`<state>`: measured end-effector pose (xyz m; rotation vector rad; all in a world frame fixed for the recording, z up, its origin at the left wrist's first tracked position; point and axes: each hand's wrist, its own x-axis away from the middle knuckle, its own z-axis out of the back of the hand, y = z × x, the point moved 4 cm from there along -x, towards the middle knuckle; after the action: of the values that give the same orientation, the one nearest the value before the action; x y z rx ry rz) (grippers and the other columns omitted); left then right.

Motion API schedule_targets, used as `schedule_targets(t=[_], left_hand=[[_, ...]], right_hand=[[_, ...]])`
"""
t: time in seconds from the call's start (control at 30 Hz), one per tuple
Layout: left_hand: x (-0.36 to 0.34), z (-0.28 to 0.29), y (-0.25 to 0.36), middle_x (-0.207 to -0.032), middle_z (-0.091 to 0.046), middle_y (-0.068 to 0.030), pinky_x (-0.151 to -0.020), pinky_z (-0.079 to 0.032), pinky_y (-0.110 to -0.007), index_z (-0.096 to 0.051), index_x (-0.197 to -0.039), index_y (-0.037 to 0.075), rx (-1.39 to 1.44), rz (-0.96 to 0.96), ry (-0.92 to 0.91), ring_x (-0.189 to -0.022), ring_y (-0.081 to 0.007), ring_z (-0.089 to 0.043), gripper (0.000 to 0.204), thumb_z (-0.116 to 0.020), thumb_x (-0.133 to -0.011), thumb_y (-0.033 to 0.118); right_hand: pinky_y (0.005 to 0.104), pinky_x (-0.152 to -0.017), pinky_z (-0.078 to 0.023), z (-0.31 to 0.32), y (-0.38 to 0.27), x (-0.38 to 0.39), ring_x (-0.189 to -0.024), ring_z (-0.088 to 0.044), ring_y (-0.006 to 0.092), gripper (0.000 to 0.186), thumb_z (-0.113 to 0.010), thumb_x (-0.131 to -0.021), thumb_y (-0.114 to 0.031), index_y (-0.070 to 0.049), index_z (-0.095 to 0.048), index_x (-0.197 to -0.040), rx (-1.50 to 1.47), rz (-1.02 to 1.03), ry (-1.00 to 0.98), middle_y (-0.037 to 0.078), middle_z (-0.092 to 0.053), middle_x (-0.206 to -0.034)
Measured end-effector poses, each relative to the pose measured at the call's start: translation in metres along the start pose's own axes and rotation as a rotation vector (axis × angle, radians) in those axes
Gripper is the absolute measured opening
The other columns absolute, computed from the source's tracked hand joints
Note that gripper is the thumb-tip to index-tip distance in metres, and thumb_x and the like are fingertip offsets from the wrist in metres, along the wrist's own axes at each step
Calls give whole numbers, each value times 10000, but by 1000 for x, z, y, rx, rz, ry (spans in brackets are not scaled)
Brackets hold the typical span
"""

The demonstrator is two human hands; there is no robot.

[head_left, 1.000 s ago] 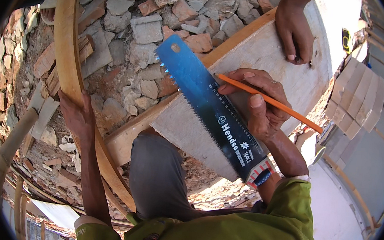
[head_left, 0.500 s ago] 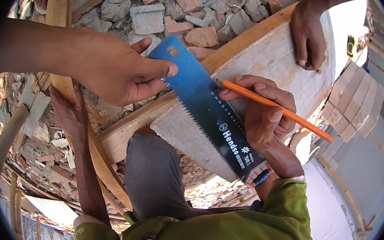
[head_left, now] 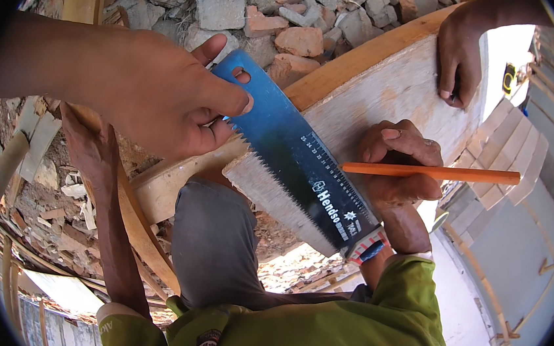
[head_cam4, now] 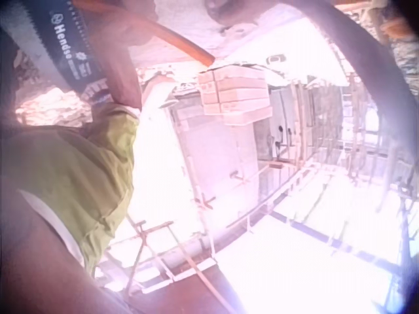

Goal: The person measures and marks a ceramic tile using a ruler and pencil, then uses a hand saw to cut along the marked line. Another person is visible nearby working on a separate tile.

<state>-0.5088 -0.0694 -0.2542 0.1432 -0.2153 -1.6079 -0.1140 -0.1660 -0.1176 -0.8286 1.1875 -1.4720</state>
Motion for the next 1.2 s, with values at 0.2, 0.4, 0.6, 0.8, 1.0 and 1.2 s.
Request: schedule_targets(t=[0.2, 0.4, 0.6, 0.8, 1.0, 1.2], left_hand=[[-1, 0, -2, -1414, -447, -248, -1006, -442, -474, -308, -1467, 21, 20, 7, 25, -1272, -412, -481, 767, -596, -894, 442], [5, -3, -13, -1406, -451, -236, -1024, -388, -468, -354, -1445, 23, 261, 43, -21, -1275, -429, -456, 792, -518, -908, 583], [10, -2, -15, -1441, -420, -252, -1054, -377, -473, -359, -1450, 19, 255, -132, 8, -1311, -440, -429, 767, -509, -929, 563], [6, -3, -12, -1138, -524, -230, -821, -452, -492, -395, -1327, 21, 87, -114, 76, -1025, -423, -555, 744, -565, -875, 587], [1, -2, -6, -1159, -525, -219, -829, -460, -496, -397, -1316, 29, 140, -89, 64, -1070, -425, -549, 717, -573, -874, 566], [3, -1, -4, -1180, -516, -224, -844, -451, -511, -403, -1306, 24, 85, -132, 71, -1087, -433, -540, 632, -555, -910, 492]], right_hand=[[292, -422, -434, 6, -8, -11, -447, -487, 160, 699, -491, -871, -665, 19, -614, -944, 54, -8, 10, 108, -548, -628], [316, -543, -509, -8, -14, -21, -565, -566, 185, 281, -759, -857, -138, -19, -512, -919, 103, 123, -144, 174, -601, -737], [291, -564, -478, -15, -18, -34, -605, -583, 180, 122, -699, -821, -45, 34, -618, -865, 180, 47, -305, 159, -656, -738], [292, -552, -491, -18, -18, -38, -617, -625, 209, 109, -695, -792, -38, 53, -683, -852, 224, 83, -333, 159, -685, -744], [273, -513, -495, -22, -14, -38, -615, -647, 179, 100, -675, -761, 37, 37, -708, -856, 178, 158, -269, 127, -676, -722], [272, -509, -500, -23, -11, -37, -622, -654, 185, 132, -665, -777, 29, 21, -720, -896, 196, 178, -301, 127, -678, -753]])
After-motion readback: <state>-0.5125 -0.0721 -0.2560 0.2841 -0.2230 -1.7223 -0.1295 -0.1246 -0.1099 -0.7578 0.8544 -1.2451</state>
